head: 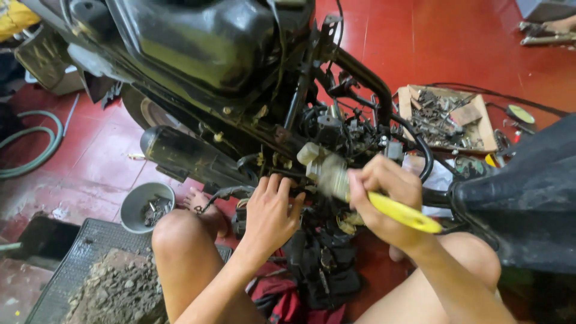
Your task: The person sits on the floor and uses a yellow-handled brush to scrub the motorcycle engine, focusing on the cylinder head and surrounding components. The person holds the engine parts with one hand while scrubbing with the other.
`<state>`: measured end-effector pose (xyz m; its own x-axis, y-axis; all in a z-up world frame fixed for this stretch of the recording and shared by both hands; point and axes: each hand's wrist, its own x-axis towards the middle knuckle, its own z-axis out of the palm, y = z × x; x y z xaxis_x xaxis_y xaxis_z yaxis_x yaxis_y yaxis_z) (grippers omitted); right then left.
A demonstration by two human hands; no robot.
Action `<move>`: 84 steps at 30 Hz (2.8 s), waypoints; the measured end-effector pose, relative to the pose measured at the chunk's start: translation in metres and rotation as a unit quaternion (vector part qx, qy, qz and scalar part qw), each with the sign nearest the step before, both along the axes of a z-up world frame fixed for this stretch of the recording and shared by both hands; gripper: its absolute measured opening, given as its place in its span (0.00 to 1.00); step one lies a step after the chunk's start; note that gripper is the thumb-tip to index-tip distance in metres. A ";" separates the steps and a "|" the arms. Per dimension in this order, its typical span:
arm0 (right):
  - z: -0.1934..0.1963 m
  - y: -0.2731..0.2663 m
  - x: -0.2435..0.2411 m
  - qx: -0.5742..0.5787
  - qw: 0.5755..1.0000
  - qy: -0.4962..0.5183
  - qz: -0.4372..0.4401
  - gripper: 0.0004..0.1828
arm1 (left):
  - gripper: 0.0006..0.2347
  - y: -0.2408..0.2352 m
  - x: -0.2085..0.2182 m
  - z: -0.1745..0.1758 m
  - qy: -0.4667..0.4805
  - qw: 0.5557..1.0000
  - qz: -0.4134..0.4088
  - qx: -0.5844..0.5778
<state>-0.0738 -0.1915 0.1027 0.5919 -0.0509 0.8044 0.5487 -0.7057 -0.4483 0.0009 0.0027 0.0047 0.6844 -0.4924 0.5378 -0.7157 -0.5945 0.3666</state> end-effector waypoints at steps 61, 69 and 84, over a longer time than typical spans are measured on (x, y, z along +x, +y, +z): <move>0.007 -0.004 -0.002 0.095 0.991 0.057 0.068 0.17 | 0.10 -0.005 0.000 0.003 0.020 0.999 0.014 -0.020; 0.005 -0.004 0.003 0.056 0.996 0.044 0.060 0.22 | 0.10 -0.004 0.004 -0.007 0.022 0.999 0.015 0.019; 0.000 -0.008 0.012 0.008 1.000 -0.001 0.013 0.21 | 0.11 -0.003 0.008 -0.007 0.019 1.000 0.017 0.012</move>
